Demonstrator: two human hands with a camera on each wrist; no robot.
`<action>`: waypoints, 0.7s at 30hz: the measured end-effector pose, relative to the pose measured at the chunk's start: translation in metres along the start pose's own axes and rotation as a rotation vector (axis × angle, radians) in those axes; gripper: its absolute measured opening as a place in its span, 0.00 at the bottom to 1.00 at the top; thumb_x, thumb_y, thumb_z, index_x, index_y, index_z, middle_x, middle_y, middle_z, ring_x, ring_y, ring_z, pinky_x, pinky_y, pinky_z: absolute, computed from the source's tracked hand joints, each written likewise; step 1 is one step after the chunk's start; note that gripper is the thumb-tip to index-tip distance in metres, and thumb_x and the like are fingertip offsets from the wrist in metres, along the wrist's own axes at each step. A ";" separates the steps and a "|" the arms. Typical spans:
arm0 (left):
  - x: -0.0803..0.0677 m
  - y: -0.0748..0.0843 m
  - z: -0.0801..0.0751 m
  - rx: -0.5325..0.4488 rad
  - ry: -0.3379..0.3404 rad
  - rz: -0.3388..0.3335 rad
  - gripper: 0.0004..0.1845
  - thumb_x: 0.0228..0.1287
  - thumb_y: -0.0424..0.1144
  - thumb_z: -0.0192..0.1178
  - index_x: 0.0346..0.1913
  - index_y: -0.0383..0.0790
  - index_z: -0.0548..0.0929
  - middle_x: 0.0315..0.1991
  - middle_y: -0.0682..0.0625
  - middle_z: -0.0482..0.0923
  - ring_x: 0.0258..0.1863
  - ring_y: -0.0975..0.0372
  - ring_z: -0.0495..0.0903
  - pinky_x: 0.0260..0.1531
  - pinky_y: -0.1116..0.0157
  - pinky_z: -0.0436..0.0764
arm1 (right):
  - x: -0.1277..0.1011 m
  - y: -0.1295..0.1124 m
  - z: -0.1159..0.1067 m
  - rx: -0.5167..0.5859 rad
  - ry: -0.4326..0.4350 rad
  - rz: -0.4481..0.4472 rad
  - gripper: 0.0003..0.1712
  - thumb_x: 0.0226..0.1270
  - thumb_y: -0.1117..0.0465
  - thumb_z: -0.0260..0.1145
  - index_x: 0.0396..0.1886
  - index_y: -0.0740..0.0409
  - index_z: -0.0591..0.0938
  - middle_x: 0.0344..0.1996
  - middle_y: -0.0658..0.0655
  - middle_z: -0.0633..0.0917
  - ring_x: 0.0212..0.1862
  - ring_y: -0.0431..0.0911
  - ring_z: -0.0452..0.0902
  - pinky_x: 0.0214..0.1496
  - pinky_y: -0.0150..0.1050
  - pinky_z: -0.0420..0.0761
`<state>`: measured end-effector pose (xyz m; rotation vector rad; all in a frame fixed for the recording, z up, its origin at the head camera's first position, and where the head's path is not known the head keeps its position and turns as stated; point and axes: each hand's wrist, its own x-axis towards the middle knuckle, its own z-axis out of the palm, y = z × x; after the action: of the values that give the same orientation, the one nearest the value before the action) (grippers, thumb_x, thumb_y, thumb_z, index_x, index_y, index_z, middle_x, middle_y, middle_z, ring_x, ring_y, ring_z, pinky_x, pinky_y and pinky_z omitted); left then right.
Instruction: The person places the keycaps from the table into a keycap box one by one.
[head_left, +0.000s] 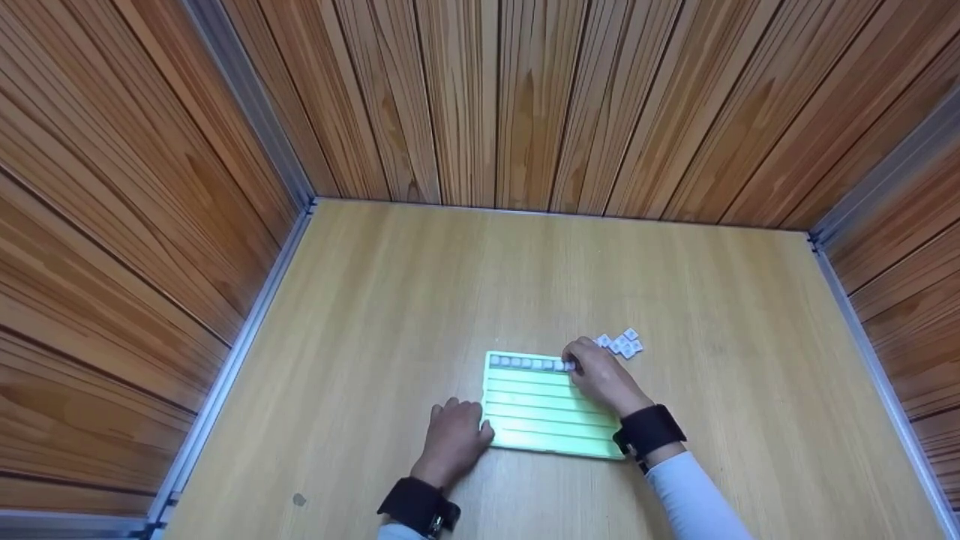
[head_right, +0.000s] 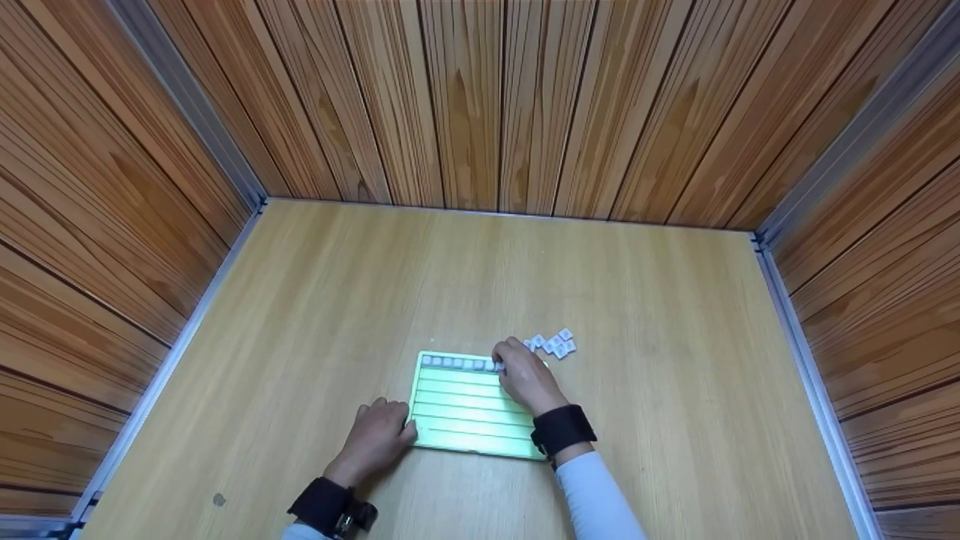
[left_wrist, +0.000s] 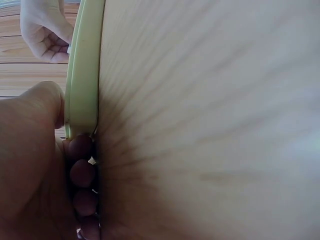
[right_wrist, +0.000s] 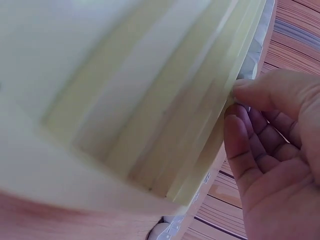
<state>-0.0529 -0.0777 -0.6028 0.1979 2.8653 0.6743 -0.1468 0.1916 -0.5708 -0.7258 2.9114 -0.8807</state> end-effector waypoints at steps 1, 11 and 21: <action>0.000 0.000 0.000 0.000 0.001 0.001 0.12 0.63 0.47 0.54 0.28 0.45 0.76 0.22 0.54 0.67 0.28 0.58 0.61 0.36 0.58 0.59 | 0.000 0.000 0.000 0.000 0.000 0.000 0.15 0.53 0.79 0.68 0.38 0.61 0.82 0.35 0.55 0.80 0.36 0.43 0.74 0.39 0.39 0.78; -0.003 0.000 0.001 -0.001 0.027 0.020 0.12 0.63 0.46 0.55 0.25 0.46 0.72 0.21 0.54 0.65 0.28 0.58 0.60 0.36 0.58 0.59 | -0.004 0.001 0.001 -0.007 0.020 -0.052 0.15 0.53 0.78 0.70 0.39 0.61 0.81 0.35 0.56 0.80 0.36 0.43 0.73 0.38 0.38 0.76; -0.003 -0.001 0.001 -0.001 0.026 0.028 0.12 0.63 0.46 0.55 0.25 0.46 0.71 0.21 0.54 0.65 0.28 0.58 0.61 0.36 0.58 0.59 | -0.006 0.002 -0.012 0.000 -0.053 0.122 0.15 0.62 0.67 0.70 0.50 0.59 0.82 0.44 0.55 0.81 0.45 0.49 0.79 0.47 0.46 0.80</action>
<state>-0.0497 -0.0782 -0.6038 0.2311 2.8920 0.6885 -0.1444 0.2019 -0.5620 -0.5560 2.8731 -0.8371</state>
